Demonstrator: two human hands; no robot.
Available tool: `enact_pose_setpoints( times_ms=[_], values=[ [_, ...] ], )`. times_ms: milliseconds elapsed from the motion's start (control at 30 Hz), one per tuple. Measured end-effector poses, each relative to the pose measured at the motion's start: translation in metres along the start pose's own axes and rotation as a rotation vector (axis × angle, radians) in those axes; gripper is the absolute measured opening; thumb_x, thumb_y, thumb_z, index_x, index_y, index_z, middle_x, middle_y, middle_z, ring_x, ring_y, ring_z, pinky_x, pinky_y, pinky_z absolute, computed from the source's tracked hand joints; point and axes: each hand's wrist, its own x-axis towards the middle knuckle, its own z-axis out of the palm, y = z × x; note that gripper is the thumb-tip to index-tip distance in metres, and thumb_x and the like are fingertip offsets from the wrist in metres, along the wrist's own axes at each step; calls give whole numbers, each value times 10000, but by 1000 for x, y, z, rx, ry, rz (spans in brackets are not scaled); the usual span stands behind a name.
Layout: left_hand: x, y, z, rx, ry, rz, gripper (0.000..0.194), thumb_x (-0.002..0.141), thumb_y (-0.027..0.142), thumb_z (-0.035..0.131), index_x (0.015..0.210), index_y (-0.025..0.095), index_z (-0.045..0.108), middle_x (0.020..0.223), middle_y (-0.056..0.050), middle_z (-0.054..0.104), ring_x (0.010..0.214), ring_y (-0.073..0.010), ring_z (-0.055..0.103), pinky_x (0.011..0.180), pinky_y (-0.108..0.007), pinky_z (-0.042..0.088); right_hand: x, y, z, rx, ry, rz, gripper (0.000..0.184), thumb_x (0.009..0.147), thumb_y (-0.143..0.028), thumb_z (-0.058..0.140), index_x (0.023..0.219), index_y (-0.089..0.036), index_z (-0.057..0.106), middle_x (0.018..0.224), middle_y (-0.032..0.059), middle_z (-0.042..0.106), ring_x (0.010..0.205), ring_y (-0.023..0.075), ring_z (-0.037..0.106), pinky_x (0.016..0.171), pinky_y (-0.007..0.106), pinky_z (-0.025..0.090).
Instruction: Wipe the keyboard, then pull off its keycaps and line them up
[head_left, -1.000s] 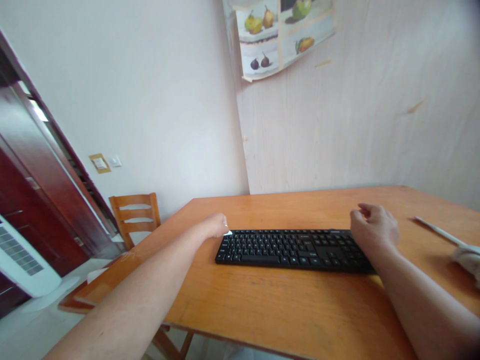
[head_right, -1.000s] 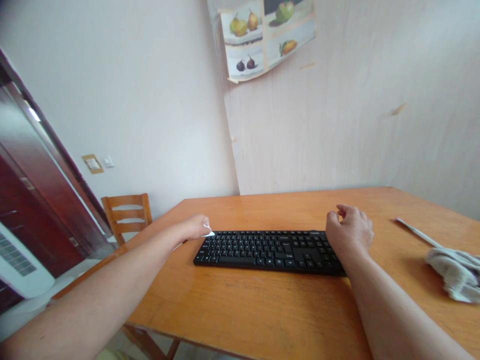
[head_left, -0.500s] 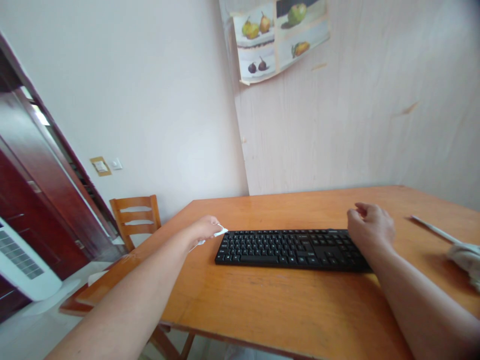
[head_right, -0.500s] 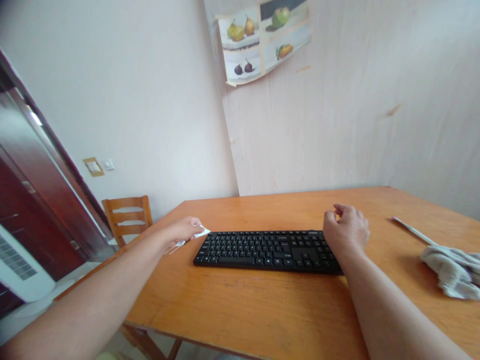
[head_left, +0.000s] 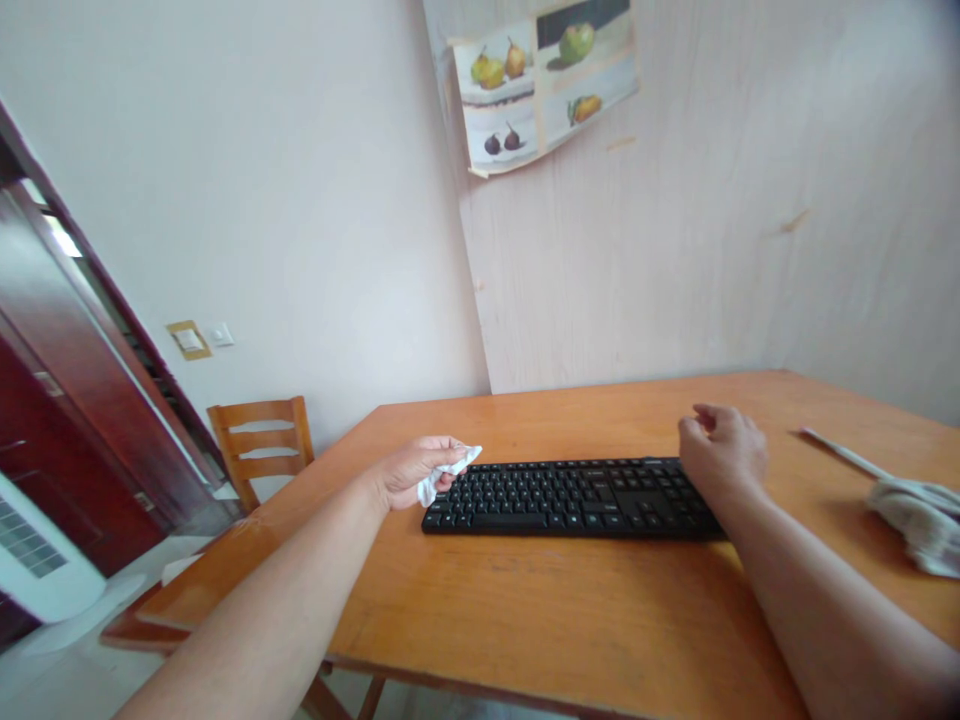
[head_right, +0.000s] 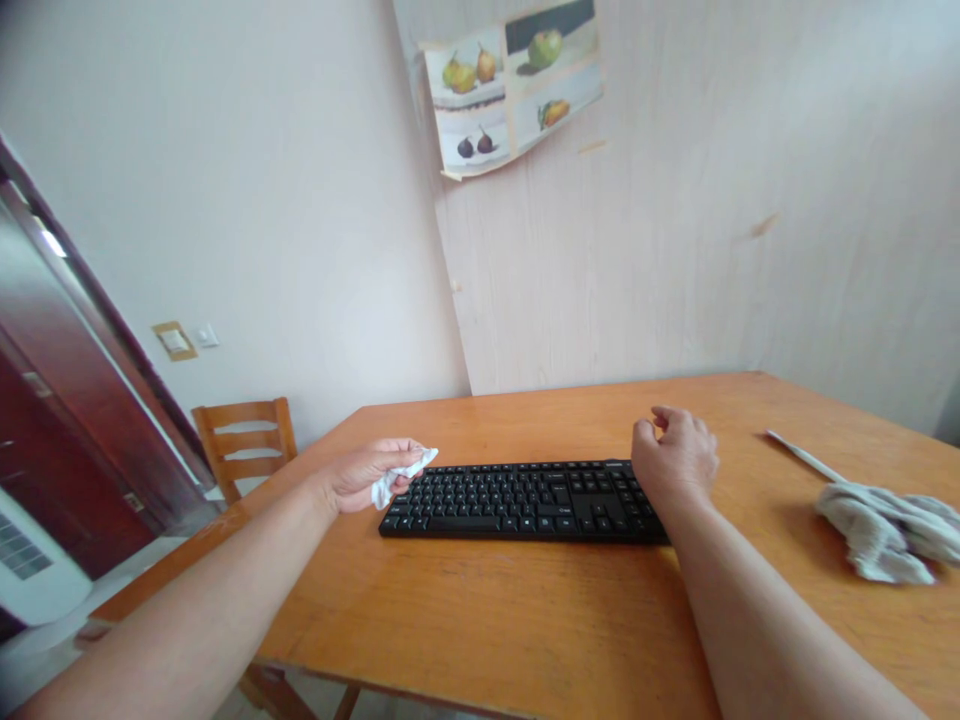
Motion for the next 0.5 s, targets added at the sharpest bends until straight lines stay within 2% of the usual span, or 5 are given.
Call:
enact_pose_setpoints(
  times_ms=[133, 267, 433, 500],
  values=[
    [6, 0, 15, 213, 84, 3, 398, 683, 426, 773, 879, 139, 578, 740, 16, 544, 545, -46, 429, 499, -164, 299, -2, -6, -3, 2, -3, 24, 398, 793, -335, 466, 1085, -156, 667, 985, 132, 658, 976, 304, 561, 855, 441, 422],
    [16, 3, 40, 526, 116, 46, 344, 735, 436, 686, 937, 173, 595, 710, 26, 570, 587, -94, 495, 528, -192, 337, -3, -11, -4, 17, -6, 36, 387, 797, -319, 473, 1090, -157, 666, 997, 132, 656, 987, 296, 557, 868, 433, 418],
    [41, 11, 74, 817, 101, 299, 224, 749, 348, 640, 895, 179, 631, 855, -9, 659, 797, -163, 586, 682, -246, 423, -4, -13, -3, 51, 9, 31, 365, 798, -307, 465, 1074, -163, 658, 1002, 132, 646, 996, 291, 541, 877, 436, 404],
    [53, 13, 87, 903, 77, 369, 171, 751, 288, 612, 879, 177, 638, 861, -14, 668, 820, -176, 596, 703, -259, 429, -5, -13, -3, 62, 18, 25, 366, 795, -312, 463, 1069, -162, 654, 1002, 133, 643, 992, 292, 535, 875, 436, 399]
  ],
)
